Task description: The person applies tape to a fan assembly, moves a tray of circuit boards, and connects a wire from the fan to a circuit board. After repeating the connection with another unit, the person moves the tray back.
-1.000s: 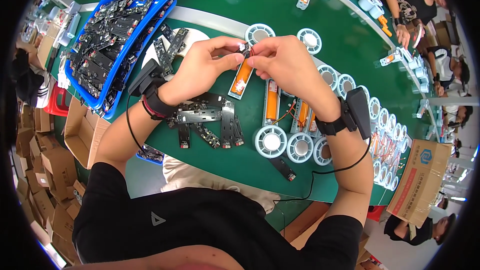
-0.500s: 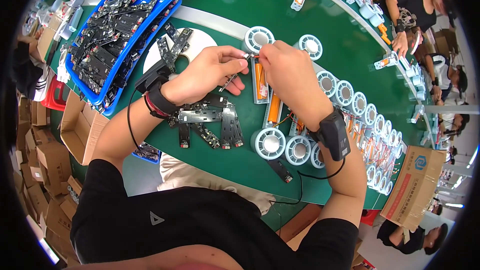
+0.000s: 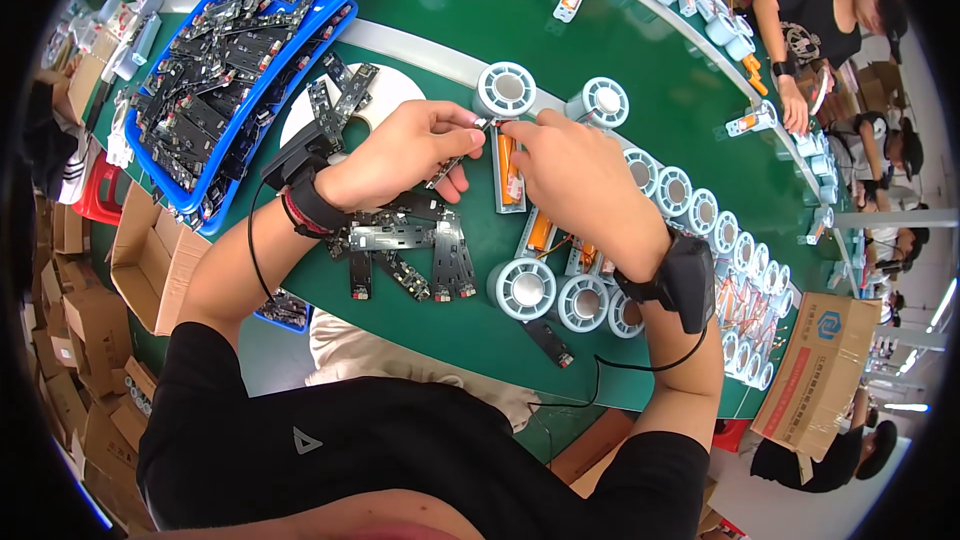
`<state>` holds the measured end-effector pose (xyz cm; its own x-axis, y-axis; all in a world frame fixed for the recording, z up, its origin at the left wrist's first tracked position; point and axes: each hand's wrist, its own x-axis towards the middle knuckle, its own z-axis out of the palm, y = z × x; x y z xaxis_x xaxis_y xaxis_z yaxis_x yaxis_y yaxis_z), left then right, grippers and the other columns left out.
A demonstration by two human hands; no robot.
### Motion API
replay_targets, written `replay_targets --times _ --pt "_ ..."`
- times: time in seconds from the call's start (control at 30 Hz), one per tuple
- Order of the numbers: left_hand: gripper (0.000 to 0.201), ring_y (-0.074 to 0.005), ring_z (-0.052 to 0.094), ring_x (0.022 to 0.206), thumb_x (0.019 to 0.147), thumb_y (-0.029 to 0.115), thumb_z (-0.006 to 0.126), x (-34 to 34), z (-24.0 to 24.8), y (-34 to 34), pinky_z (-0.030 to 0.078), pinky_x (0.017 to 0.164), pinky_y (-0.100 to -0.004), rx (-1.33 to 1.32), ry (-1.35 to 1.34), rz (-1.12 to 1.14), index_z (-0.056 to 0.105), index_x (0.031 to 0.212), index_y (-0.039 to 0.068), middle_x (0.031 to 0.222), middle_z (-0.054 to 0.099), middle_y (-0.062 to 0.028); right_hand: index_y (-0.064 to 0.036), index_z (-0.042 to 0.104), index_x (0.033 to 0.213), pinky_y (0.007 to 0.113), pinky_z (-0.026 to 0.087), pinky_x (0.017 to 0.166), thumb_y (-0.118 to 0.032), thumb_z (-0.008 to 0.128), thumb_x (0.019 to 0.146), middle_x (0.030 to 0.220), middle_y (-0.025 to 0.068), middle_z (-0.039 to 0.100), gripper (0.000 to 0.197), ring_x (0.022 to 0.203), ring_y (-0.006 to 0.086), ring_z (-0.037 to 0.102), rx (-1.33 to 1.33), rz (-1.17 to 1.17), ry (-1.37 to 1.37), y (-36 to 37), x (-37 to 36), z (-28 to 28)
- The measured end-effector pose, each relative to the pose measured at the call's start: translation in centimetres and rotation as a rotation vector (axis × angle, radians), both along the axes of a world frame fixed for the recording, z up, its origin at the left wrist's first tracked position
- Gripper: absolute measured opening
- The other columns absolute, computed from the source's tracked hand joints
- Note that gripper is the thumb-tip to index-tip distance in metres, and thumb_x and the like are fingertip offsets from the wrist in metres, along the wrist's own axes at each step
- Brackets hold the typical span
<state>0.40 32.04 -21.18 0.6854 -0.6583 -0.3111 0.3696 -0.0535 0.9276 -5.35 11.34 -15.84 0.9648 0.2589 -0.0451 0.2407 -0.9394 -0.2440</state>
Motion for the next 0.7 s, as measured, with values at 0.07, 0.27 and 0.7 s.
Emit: replay_targets --times 0.07,0.27,0.7 --pt "0.034 -0.0175 0.069 0.069 0.102 0.017 0.063 -0.1 0.0 -0.1 0.059 0.060 -0.0299 0.001 -0.018 0.001 0.059 0.122 -0.010 0.099 0.067 -0.0117 -0.0031 0.073 0.110 0.045 0.053 0.076 -0.012 0.068 0.092 0.096 0.0165 0.067 0.020 0.087 0.0377 0.066 0.114 0.040 -0.044 -0.6 0.4 -0.6" --pt "0.035 -0.0184 0.070 0.070 0.100 0.017 0.065 -0.1 0.2 -0.1 0.060 0.058 -0.0315 0.019 -0.078 -0.015 0.058 0.118 -0.012 0.094 0.066 -0.0136 -0.0037 0.072 0.106 0.045 0.054 0.072 -0.011 0.069 0.091 0.090 0.0159 0.068 0.018 0.082 0.0377 0.067 0.205 -0.013 -0.100 -0.2 0.5 -1.8" --pt "0.038 -0.0183 0.070 0.070 0.100 0.018 0.066 0.0 0.2 0.1 0.060 0.059 -0.0314 0.027 -0.087 -0.010 0.058 0.119 -0.014 0.095 0.067 -0.0138 -0.0036 0.073 0.106 0.045 0.054 0.072 -0.012 0.068 0.091 0.091 0.0183 0.070 0.018 0.079 0.0379 0.068 0.178 0.048 -0.119 -0.8 0.9 -2.2"
